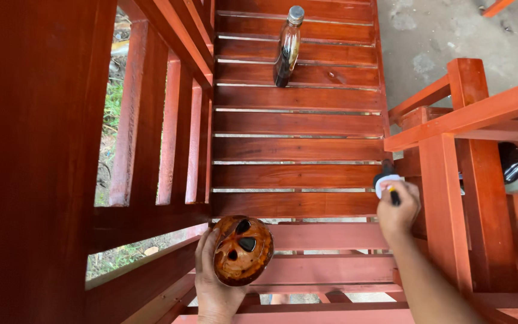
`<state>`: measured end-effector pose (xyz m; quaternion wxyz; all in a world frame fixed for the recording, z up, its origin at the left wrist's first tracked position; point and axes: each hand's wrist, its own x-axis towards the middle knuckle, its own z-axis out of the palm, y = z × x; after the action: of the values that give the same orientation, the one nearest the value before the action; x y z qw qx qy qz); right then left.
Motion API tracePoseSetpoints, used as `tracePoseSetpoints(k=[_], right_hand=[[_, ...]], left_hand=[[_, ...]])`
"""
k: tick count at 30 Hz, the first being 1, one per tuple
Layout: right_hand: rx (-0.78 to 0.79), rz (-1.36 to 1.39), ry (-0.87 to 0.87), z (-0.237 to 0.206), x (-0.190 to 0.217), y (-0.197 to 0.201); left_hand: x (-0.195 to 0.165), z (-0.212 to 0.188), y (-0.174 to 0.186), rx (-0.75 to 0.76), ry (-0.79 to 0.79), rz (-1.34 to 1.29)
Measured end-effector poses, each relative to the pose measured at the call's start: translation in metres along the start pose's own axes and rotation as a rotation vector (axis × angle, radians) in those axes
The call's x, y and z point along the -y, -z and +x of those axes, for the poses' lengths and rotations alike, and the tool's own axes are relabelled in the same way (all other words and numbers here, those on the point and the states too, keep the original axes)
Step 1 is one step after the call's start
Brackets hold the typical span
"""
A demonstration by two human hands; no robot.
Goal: The person applies red stain or paint to wooden furniture with a brush, holding a cut plastic bottle of stain in one hand. They brush the lower rails and legs of a red bench, then move to brush the slatted seat boards of another red furniture piece.
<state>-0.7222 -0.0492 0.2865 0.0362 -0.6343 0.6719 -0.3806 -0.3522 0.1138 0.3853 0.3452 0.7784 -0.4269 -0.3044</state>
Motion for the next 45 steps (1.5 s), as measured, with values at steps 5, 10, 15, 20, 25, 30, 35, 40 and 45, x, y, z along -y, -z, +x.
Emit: tracePoseSetpoints(k=[5, 10, 15, 20, 25, 30, 35, 40, 45], right_hand=[[0.049, -0.084, -0.142, -0.002, -0.020, 0.001], [0.016, -0.036, -0.199, -0.001, -0.019, 0.002], [-0.093, 0.311, -0.226, 0.005, 0.004, -0.040], [0.033, 0.573, -0.116, -0.040, 0.092, -0.095], [0.186, 0.804, -0.146, -0.056, 0.197, -0.130], [0.482, 0.968, -0.658, -0.045, 0.260, -0.153], [0.579, 1.001, -0.632, -0.045, 0.262, -0.161], [0.321, 0.691, -0.215, -0.050, 0.191, -0.144], [-0.005, 0.472, -0.099, -0.020, 0.090, -0.088]], left_hand=[[0.006, -0.002, -0.001, -0.030, -0.048, -0.050], [0.008, 0.000, -0.007, -0.024, -0.068, -0.293], [0.013, -0.001, -0.001, -0.109, -0.140, -0.057], [0.010, 0.002, 0.003, -0.138, -0.178, -0.127], [0.008, 0.003, 0.003, -0.113, -0.079, -0.186], [0.013, 0.002, 0.004, -0.230, -0.227, -0.147], [0.014, 0.003, 0.003, -0.247, -0.236, -0.138], [0.012, 0.005, 0.005, -0.234, -0.216, -0.142], [0.013, 0.007, 0.006, -0.186, -0.148, -0.157]])
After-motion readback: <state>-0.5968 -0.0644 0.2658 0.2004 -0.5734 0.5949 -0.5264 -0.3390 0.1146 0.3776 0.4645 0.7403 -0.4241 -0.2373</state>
